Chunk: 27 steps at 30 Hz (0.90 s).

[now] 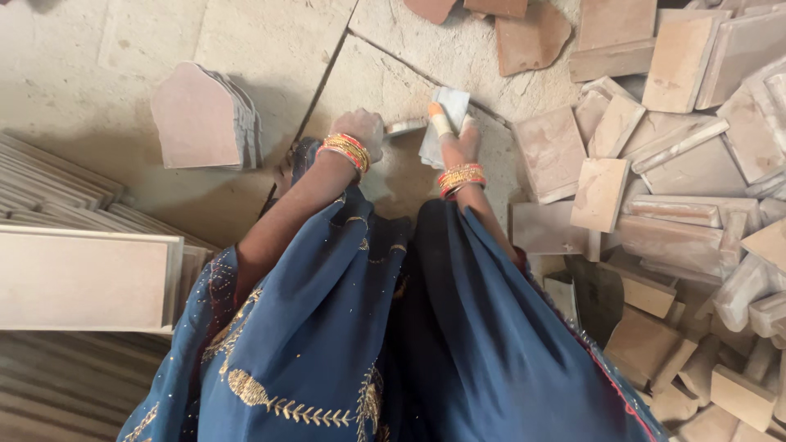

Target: The person smooths the edges of small stone pieces using a sanding block. They pick up each piece, rub its edges against the block, and place it back on the floor among other pieces.

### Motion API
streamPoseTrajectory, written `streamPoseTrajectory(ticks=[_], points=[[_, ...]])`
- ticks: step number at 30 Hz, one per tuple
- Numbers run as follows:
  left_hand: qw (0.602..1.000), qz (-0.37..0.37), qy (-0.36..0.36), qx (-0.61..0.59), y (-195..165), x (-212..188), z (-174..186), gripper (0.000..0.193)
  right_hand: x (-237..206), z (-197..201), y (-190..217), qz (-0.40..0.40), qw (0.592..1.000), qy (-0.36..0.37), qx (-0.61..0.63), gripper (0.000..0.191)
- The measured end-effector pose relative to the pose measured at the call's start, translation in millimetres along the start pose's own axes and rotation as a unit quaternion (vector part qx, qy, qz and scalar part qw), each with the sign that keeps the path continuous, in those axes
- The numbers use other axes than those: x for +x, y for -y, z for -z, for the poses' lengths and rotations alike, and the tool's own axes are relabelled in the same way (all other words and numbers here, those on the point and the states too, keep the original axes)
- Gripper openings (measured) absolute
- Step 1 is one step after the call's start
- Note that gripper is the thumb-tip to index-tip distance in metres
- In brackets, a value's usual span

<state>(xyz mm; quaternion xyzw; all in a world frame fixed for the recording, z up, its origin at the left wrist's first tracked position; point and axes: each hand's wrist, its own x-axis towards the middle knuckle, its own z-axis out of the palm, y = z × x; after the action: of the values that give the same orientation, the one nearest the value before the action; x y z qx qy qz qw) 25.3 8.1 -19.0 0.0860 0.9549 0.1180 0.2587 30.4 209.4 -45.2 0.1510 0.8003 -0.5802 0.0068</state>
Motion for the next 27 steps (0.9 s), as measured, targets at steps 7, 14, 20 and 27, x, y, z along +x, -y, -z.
streamPoseTrajectory(ticks=[7,14,20,27], points=[[0.974,-0.045,-0.055,-0.214,35.5,-11.3,4.3,0.039,-21.8,12.2,8.9,0.046,0.998,0.009,0.049,0.044],[0.942,0.001,-0.11,-0.316,49.5,-40.7,-8.7,0.038,-25.9,15.9,27.6,0.019,0.994,0.037,0.105,0.047],[0.977,-0.087,-0.135,-0.141,27.1,-32.7,18.2,0.03,-30.7,7.7,24.3,0.212,0.961,-0.059,-0.165,0.051],[0.985,-0.059,-0.053,-0.155,-6.3,-12.7,29.3,0.029,-45.7,-14.2,5.6,0.119,0.968,0.026,-0.221,0.063]])
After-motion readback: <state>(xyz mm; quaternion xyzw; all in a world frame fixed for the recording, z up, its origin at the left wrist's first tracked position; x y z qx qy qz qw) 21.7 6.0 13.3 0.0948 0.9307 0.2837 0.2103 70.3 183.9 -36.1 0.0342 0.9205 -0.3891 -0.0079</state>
